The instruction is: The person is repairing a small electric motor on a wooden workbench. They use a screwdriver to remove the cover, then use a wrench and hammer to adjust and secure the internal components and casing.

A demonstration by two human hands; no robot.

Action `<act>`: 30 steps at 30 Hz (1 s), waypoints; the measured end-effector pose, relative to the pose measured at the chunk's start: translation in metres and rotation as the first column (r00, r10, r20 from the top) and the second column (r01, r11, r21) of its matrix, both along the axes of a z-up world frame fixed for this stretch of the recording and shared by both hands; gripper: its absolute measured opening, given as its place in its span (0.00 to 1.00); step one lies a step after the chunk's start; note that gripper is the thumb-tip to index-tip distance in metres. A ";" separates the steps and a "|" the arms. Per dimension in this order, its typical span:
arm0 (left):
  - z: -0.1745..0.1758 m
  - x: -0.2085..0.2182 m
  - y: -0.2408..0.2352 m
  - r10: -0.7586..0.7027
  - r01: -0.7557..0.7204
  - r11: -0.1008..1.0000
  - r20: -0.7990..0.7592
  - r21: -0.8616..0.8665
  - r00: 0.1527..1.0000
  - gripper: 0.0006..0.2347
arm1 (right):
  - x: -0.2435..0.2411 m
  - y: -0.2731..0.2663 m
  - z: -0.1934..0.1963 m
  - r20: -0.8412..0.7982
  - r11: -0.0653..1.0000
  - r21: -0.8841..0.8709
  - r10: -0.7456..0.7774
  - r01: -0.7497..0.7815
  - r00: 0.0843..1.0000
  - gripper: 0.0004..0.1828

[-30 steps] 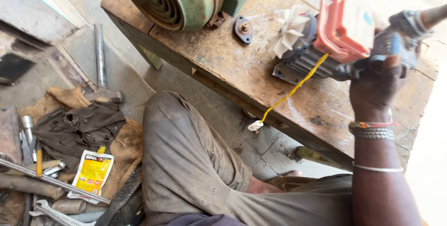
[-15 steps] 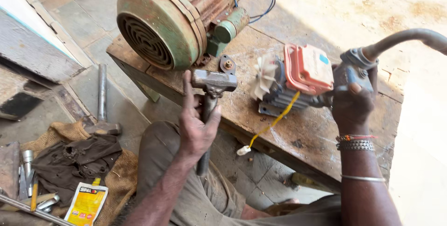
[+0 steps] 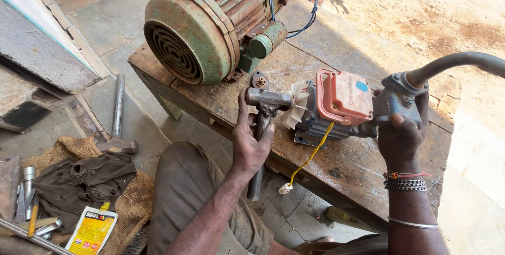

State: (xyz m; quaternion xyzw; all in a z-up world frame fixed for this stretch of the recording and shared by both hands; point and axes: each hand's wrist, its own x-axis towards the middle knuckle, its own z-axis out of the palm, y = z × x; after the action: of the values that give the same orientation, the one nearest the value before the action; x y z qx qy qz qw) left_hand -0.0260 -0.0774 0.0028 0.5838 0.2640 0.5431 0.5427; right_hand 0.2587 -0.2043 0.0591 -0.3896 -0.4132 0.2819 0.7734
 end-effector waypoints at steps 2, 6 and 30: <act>0.000 -0.003 -0.001 -0.069 0.070 0.997 -0.045 0.040 0.997 0.42 | -0.001 0.001 0.001 -0.011 1.000 -0.008 0.013 -0.013 1.000 0.47; 0.004 0.001 -0.005 0.056 -0.054 0.996 0.033 -0.073 0.998 0.41 | -0.001 -0.001 -0.001 0.028 1.000 -0.019 -0.022 0.022 0.999 0.48; 0.022 -0.042 0.048 -0.173 0.147 0.983 -0.800 -0.108 0.574 0.40 | -0.008 -0.008 0.005 0.035 0.993 -0.076 -0.089 0.092 0.995 0.52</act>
State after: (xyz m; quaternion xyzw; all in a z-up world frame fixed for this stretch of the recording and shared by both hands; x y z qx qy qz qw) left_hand -0.0679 -0.0295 0.0247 0.7794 0.4351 0.1647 0.4196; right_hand 0.2507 -0.2126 0.0644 -0.4421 -0.3958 0.2563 0.7630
